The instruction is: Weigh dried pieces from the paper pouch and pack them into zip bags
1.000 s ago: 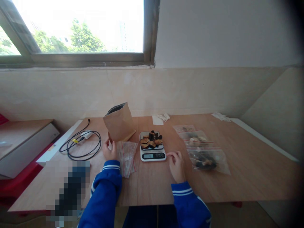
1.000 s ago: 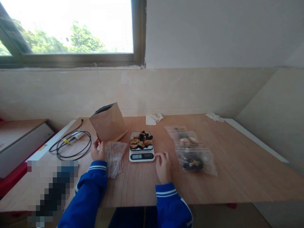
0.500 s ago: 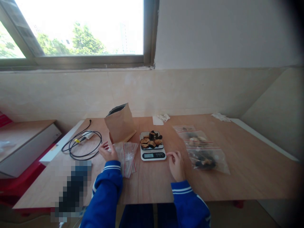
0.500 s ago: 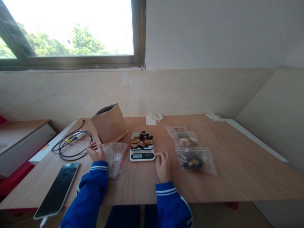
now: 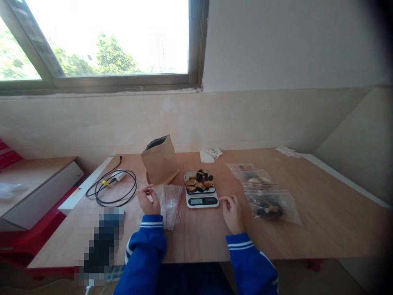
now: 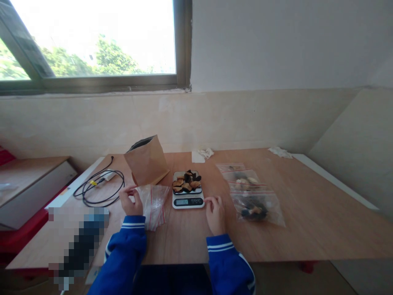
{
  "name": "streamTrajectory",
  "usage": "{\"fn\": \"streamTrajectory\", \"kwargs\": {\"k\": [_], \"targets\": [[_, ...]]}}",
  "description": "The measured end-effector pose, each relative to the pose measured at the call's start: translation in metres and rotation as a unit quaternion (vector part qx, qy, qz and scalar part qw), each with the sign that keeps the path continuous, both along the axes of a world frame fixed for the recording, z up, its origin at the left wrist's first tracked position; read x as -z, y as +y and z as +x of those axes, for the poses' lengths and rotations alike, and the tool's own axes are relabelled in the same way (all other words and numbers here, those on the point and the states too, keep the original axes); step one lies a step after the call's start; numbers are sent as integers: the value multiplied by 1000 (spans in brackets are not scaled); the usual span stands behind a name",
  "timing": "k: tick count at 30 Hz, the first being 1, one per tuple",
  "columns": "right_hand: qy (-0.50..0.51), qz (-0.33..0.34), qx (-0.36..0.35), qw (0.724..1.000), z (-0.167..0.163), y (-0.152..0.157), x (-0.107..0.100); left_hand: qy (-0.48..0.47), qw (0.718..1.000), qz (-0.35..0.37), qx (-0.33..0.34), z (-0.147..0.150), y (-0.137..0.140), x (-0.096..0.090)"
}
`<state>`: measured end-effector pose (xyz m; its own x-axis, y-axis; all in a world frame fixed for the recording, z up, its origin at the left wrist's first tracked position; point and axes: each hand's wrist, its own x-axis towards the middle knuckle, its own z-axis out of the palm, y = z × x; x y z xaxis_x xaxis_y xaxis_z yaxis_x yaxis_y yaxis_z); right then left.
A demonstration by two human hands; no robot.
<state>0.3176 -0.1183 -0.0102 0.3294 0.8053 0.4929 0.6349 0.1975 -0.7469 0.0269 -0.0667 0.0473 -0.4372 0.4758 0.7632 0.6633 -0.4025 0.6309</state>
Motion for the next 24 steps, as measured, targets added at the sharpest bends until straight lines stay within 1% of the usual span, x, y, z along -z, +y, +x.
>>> {"fn": "streamTrajectory", "kwargs": {"k": [2, 3, 5, 7, 8, 10, 11, 14, 17, 21, 24], "targets": [[4, -1, -7, 1000, 0, 1, 0, 22, 998, -47, 30, 2, -16, -8], [5, -1, -12, 1000, 0, 1, 1, 36, 994, -88, 57, 2, -24, -10], [4, -1, -18, 1000, 1, 1, 2, 74, 975, -174, 118, 4, -40, -8], [-1, -4, -18, 1000, 2, 2, 4, 121, 948, -257, 146, 7, -53, 1], [-2, -6, -18, 1000, 2, 2, 5, 151, 932, -295, 143, 8, -58, 7], [-4, -10, -18, 1000, 3, 2, 6, 193, 904, -365, 111, 12, -66, 20], [-4, -11, -20, 1000, 3, 2, 7, 207, 896, -381, 93, 13, -69, 26], [-3, -9, -24, 1000, 3, 2, 7, 225, 884, -401, 83, 13, -73, 37], [-1, -8, -25, 1000, 2, 1, 6, 225, 884, -402, 86, 9, -72, 39], [3, -12, -22, 1000, 2, 1, 5, 223, 887, -394, 89, 6, -73, 39], [9, -14, -27, 1000, 2, 1, 5, 214, 903, -362, 93, 6, -75, 39]]}}
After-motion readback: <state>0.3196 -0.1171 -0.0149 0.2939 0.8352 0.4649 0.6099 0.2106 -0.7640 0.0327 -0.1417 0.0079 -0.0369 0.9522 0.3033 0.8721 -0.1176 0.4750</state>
